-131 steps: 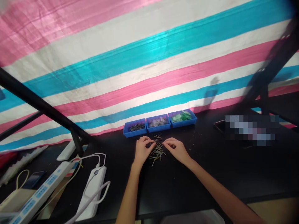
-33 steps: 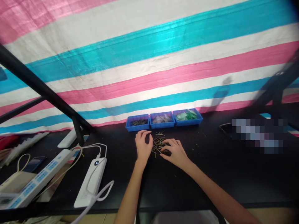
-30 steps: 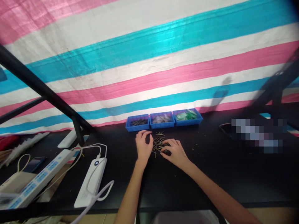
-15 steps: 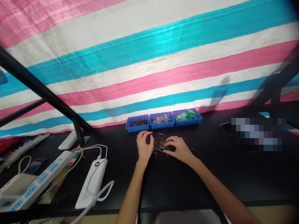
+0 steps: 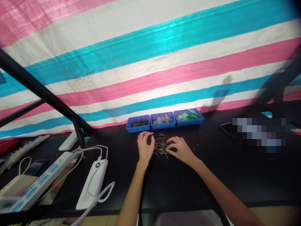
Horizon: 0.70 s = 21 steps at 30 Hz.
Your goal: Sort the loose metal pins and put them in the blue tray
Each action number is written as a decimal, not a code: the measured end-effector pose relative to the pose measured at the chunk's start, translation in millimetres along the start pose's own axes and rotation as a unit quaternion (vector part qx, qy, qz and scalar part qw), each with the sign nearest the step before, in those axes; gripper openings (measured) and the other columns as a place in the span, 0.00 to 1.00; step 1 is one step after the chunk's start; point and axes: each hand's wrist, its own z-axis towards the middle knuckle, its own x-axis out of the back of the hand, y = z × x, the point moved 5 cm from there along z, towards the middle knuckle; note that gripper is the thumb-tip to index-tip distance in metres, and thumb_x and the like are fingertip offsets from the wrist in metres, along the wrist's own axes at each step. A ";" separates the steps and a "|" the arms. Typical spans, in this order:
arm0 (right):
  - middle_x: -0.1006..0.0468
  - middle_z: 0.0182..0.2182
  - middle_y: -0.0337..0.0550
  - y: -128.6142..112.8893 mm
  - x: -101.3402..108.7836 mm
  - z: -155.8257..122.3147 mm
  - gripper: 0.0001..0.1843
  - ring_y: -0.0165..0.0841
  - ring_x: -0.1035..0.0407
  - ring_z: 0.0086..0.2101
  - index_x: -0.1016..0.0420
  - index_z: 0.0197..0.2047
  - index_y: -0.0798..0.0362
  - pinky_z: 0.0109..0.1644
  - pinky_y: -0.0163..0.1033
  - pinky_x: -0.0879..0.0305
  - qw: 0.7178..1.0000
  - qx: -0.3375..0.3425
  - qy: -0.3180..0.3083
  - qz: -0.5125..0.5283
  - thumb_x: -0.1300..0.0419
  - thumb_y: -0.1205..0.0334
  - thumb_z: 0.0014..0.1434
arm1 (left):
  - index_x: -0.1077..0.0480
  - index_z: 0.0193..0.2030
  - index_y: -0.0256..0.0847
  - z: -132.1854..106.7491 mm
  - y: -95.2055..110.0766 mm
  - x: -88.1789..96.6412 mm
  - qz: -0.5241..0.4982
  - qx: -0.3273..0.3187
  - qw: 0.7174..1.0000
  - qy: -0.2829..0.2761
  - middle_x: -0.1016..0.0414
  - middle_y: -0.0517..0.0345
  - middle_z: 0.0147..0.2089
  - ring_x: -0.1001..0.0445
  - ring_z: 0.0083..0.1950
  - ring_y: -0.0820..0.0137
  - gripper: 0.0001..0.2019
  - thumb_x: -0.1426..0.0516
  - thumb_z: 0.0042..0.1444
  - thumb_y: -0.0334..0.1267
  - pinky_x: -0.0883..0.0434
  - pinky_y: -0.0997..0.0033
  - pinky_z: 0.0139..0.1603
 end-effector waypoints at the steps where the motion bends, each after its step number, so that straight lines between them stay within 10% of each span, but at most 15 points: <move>1: 0.27 0.39 0.40 0.7 1.3 0.2 0.06 0.35 0.35 0.42 0.24 0.28 0.48 0.46 0.43 0.44 1.000 -0.004 0.006 0.000 0.40 0.59 0.54 | 0.29 0.37 0.43 0.0 -0.1 -0.2 0.000 0.000 1.000 0.000 0.32 0.55 0.41 0.32 0.44 0.66 0.07 0.48 0.54 0.33 0.36 0.63 0.48; 21: 0.26 0.38 0.40 -12.8 -3.3 -1.6 0.06 0.33 0.34 0.39 0.24 0.29 0.48 0.44 0.42 0.45 1.000 -0.004 0.006 0.011 0.42 0.64 0.54 | 0.29 0.37 0.43 -2.5 0.9 -3.2 0.001 -0.007 1.000 -0.013 0.32 0.55 0.41 0.32 0.44 0.67 0.07 0.47 0.54 0.33 0.36 0.63 0.48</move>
